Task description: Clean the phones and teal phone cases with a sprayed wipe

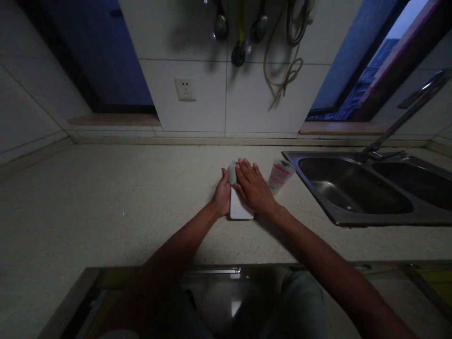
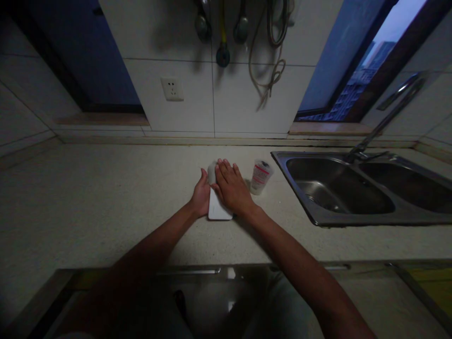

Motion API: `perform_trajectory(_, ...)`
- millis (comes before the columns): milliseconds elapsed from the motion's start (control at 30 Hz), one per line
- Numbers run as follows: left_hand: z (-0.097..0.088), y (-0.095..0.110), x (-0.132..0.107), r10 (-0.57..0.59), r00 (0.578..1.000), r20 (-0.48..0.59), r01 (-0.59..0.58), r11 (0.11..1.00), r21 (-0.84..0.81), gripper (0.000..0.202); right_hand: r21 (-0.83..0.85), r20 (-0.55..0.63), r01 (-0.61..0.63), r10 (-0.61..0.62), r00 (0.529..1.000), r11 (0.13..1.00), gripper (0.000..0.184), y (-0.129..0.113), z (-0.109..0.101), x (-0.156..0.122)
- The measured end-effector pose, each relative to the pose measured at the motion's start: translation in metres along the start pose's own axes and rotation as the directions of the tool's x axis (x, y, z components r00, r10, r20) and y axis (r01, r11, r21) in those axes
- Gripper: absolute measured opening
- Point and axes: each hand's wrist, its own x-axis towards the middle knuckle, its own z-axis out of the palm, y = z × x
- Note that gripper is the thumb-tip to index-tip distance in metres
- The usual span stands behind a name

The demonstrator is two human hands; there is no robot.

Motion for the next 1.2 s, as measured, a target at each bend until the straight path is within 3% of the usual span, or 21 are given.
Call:
perform_trajectory(133,-0.006,0.006,0.002,0.009,1.000,-0.030,-0.009,1.000,-0.012,0.083,0.037,0.091,0.183,-0.186,0.978,0.982,0.056,-0.011,-0.003,0.000)
perform_trajectory(267,-0.008,0.016,0.001,-0.020,1.000,0.012,0.021,0.999,-0.044,0.103,0.120,0.095,0.299,-0.311,0.946,0.947,0.044,-0.019,-0.007,-0.002)
perform_trajectory(433,-0.005,0.020,-0.001,0.032,0.999,0.010,-0.032,0.998,-0.052,0.090,0.178,0.012,0.404,-0.412,0.911,0.898,0.031,-0.019,-0.014,-0.006)
perform_trajectory(533,-0.004,0.020,-0.002,-0.004,0.999,0.035,0.005,0.999,-0.034,0.087,0.192,-0.059,0.431,-0.428,0.902,0.882,0.022,-0.014,-0.019,-0.008)
perform_trajectory(633,-0.003,0.020,-0.003,-0.056,0.997,0.061,0.058,0.998,-0.036,0.089,0.164,-0.098,0.362,-0.350,0.932,0.918,0.018,-0.006,-0.021,-0.010)
perform_trajectory(800,-0.003,0.020,-0.001,-0.071,0.993,0.089,0.075,0.996,-0.039,0.084,-0.041,-0.192,0.120,-0.126,0.973,0.992,0.019,0.009,-0.022,-0.015)
perform_trajectory(967,-0.001,0.016,-0.001,-0.074,0.996,0.052,0.076,0.997,-0.022,0.078,-0.095,-0.264,0.007,-0.032,0.964,0.995,0.024,0.010,-0.024,-0.012)
perform_trajectory(1200,0.007,0.006,-0.006,-0.078,0.996,-0.037,0.079,0.996,0.031,0.070,-0.011,-0.292,-0.124,0.116,0.949,0.992,0.028,0.007,-0.025,-0.008)
